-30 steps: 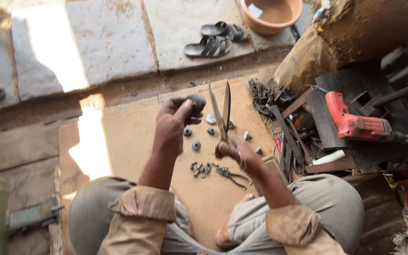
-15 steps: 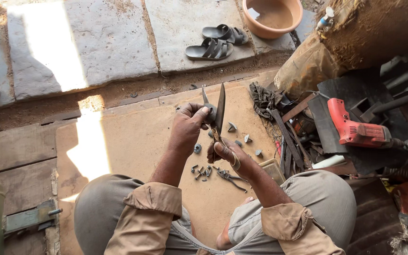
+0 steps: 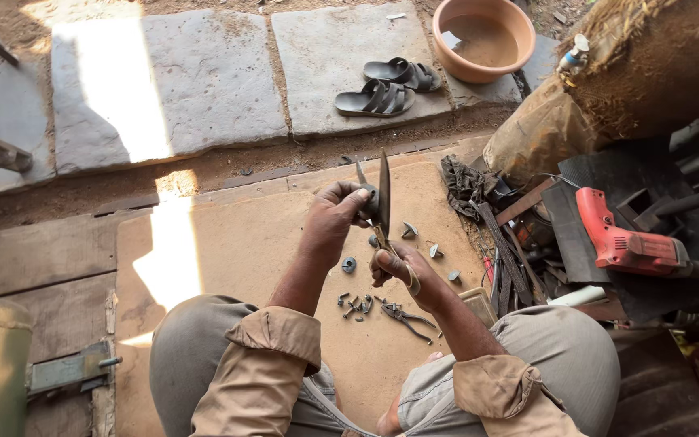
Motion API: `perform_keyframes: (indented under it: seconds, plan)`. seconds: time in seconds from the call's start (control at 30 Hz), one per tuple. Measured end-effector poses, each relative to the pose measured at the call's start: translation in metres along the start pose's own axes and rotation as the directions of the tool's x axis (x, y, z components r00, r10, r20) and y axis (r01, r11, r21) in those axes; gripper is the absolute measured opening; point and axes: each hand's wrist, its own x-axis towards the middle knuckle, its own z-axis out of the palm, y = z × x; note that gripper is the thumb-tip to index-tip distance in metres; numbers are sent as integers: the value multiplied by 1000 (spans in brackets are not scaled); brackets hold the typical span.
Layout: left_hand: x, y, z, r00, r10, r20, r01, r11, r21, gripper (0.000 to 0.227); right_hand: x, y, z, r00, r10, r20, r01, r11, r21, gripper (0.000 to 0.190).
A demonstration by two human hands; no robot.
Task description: The person cuts small rubber plugs using a large pair of shears while sitting on the floor.
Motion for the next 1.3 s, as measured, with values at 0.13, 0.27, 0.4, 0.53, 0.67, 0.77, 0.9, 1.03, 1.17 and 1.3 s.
perform_keyframes:
  seconds: [0.13, 0.27, 0.4, 0.53, 0.67, 0.77, 0.9, 1.03, 1.17, 1.3]
  plan:
    - [-1, 3, 2, 1000, 12, 26, -12, 1000, -26, 15, -4, -6, 1, 999, 36, -27, -37, 998, -42, 77]
    - [-3, 4, 6, 998, 47, 46, -45, 998, -50, 17, -7, -15, 1, 1000, 20, -25, -21, 999, -44, 79]
    - [-6, -1, 13, 995, 68, 67, -65, 997, -40, 16, -12, -18, 1, 1000, 3, -21, -4, 999, -47, 82]
    - [-8, -2, 15, 992, 85, 93, -85, 996, -12, 16, -15, -17, 0, 999, -5, -38, 3, 999, -48, 82]
    - [-10, -2, 15, 990, 92, 104, -91, 996, -9, 14, -19, -14, 1, 997, -21, -70, 19, 999, -31, 74]
    - [-11, 2, 14, 988, 108, 115, -106, 994, -21, 15, -20, -15, 2, 994, -31, -101, 31, 1000, 2, 63]
    - [-11, 6, 13, 981, 136, 137, -137, 991, -7, 17, -22, -15, 6, 993, -50, -109, 60, 994, 91, 52]
    - [-16, 13, 10, 987, 120, 109, -122, 992, 14, 16, -25, -16, 9, 986, 37, -164, -44, 998, -34, 51]
    - [-24, 19, 10, 985, 91, 144, -111, 985, 135, 15, -26, -16, 11, 991, 34, -130, -47, 995, -93, 57]
    - [-31, 16, 14, 975, -15, 221, -20, 987, 157, 16, -28, -16, 5, 997, -26, -78, 19, 996, -83, 75]
